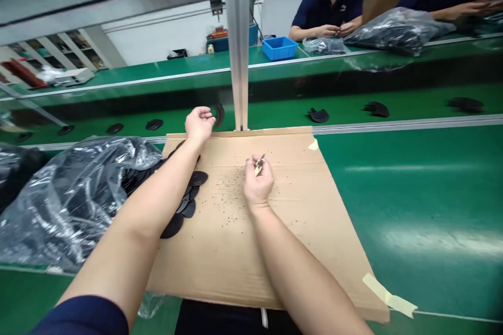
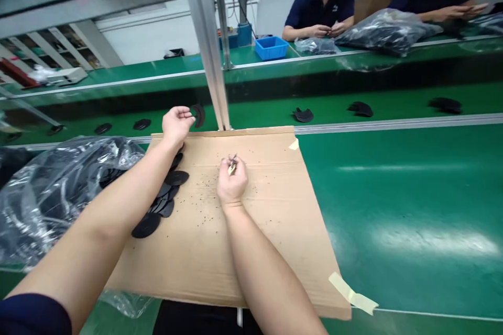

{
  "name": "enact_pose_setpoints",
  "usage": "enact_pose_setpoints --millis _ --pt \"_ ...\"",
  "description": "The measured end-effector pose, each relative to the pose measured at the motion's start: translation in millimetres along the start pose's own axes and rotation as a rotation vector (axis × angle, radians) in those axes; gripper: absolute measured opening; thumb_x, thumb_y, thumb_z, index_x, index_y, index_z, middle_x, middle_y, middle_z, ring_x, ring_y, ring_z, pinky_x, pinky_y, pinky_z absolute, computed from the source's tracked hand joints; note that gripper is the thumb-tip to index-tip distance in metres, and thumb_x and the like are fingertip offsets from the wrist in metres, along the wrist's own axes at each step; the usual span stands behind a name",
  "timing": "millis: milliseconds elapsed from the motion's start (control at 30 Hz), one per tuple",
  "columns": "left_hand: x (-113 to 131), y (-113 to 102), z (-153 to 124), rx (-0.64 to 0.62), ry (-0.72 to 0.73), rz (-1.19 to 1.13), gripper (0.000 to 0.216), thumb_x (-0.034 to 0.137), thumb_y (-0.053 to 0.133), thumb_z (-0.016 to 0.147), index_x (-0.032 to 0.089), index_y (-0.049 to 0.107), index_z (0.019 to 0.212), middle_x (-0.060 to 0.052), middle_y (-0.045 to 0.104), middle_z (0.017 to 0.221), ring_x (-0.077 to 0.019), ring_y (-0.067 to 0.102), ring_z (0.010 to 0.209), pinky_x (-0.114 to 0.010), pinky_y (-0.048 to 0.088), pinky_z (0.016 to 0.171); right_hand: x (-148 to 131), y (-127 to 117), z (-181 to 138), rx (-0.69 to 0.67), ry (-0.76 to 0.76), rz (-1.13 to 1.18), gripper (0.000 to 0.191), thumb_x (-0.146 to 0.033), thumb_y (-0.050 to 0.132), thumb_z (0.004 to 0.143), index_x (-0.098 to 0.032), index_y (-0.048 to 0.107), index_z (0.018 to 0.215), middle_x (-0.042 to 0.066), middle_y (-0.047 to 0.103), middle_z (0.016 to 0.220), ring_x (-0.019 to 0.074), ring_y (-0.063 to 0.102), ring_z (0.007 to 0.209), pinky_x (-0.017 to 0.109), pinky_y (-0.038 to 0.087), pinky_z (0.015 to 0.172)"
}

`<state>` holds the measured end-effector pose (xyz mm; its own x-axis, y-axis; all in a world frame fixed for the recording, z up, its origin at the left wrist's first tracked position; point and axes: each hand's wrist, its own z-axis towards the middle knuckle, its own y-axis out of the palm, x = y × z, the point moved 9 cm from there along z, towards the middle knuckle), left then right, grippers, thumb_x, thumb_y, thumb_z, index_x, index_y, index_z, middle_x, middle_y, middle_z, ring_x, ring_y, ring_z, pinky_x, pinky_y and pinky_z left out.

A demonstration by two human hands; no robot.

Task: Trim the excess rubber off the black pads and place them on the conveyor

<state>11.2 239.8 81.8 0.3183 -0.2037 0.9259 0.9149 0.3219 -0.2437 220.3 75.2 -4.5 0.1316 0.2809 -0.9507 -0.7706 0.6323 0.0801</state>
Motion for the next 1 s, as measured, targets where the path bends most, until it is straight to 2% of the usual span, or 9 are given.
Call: enact_pose_setpoints --millis 67,167,300,367,433,567,733,867,1000 --pt "11 -18 -44 -0.057 0.030 -0.160 0.024 0.009 0.069 0.064 0.013 0.063 0.086 -0.004 0.066 0.081 -0.0142 0.062 0.078 -0.028 0.050 0.080 -6 5 3 -0.055 -0.045 -0.001 0.032 -0.037 0.059 0.081 -0.014 0.061 0.103 0.012 0.066 0.098 0.0202 0.064 0.083 0.039 0.051 0.087" --pt "6 -32 -111 -0.124 -0.075 -0.352 0.026 0.008 0.074 0.061 0.014 0.066 0.085 -0.006 0.067 0.082 -0.0142 0.062 0.075 -0.028 0.051 0.075 -21 26 -4 -0.306 -0.157 0.003 0.042 -0.036 0.063 0.078 -0.015 0.060 0.114 0.015 0.062 0.117 0.0207 0.064 0.090 0.040 0.049 0.091" --pt "-15 -39 -160 -0.092 -0.172 -0.584 0.036 0.011 0.081 0.058 0.014 0.066 0.090 -0.007 0.069 0.085 -0.0143 0.063 0.080 -0.027 0.050 0.079 -24 54 -27 -0.665 -0.156 0.012 0.032 -0.035 0.064 0.076 -0.019 0.065 0.104 0.007 0.069 0.100 0.0210 0.064 0.089 0.038 0.050 0.087" --pt "-26 -43 -166 -0.027 -0.157 -0.669 0.046 0.013 0.082 0.059 0.016 0.064 0.101 -0.007 0.068 0.094 -0.0133 0.063 0.087 -0.025 0.048 0.083 -17 58 -33 -0.705 -0.086 0.013 0.026 -0.037 0.064 0.076 -0.018 0.066 0.094 0.004 0.069 0.086 0.0180 0.062 0.075 0.034 0.052 0.076" --pt "-37 -38 -166 -0.036 -0.166 -0.721 0.054 0.017 0.082 0.060 0.018 0.061 0.109 -0.006 0.067 0.100 -0.0125 0.063 0.091 -0.024 0.047 0.085 -10 55 -32 -0.637 0.009 0.053 0.024 -0.039 0.063 0.077 -0.017 0.064 0.086 0.001 0.066 0.075 0.0150 0.058 0.065 0.029 0.050 0.066" --pt "-54 -18 -167 -0.163 -0.299 -0.766 0.041 0.028 0.084 0.060 0.014 0.063 0.092 -0.004 0.067 0.087 -0.0132 0.064 0.080 -0.026 0.050 0.079 -4 50 -33 -0.548 0.117 0.120 0.024 -0.040 0.062 0.079 -0.016 0.062 0.082 -0.002 0.059 0.063 0.0130 0.054 0.056 0.025 0.046 0.056" --pt "-63 -21 -164 -0.081 -0.428 -0.970 0.040 0.035 0.084 0.060 0.016 0.059 0.085 -0.002 0.067 0.080 -0.0141 0.064 0.073 -0.028 0.052 0.071 -26 64 -48 -0.787 -0.096 0.072 0.027 -0.035 0.061 0.081 -0.018 0.067 0.102 0.005 0.070 0.097 0.0191 0.064 0.088 0.034 0.051 0.084" --pt "-71 -23 -162 -0.071 -0.556 -1.021 0.035 0.030 0.080 0.066 0.019 0.059 0.092 0.002 0.063 0.078 -0.0106 0.060 0.064 -0.021 0.046 0.051 -23 52 -34 -0.629 -0.153 -0.110 0.030 -0.033 0.057 0.083 -0.018 0.064 0.108 0.005 0.070 0.088 0.0197 0.065 0.082 0.036 0.051 0.083" --pt "-71 -20 -164 -0.148 -0.624 -1.034 0.028 0.026 0.077 0.070 0.019 0.059 0.091 0.002 0.058 0.072 -0.0089 0.057 0.059 -0.016 0.034 0.040 -33 49 -29 -0.583 -0.390 -0.411 0.028 -0.028 0.056 0.081 -0.019 0.066 0.105 0.008 0.069 0.088 0.0242 0.063 0.086 0.038 0.050 0.083"
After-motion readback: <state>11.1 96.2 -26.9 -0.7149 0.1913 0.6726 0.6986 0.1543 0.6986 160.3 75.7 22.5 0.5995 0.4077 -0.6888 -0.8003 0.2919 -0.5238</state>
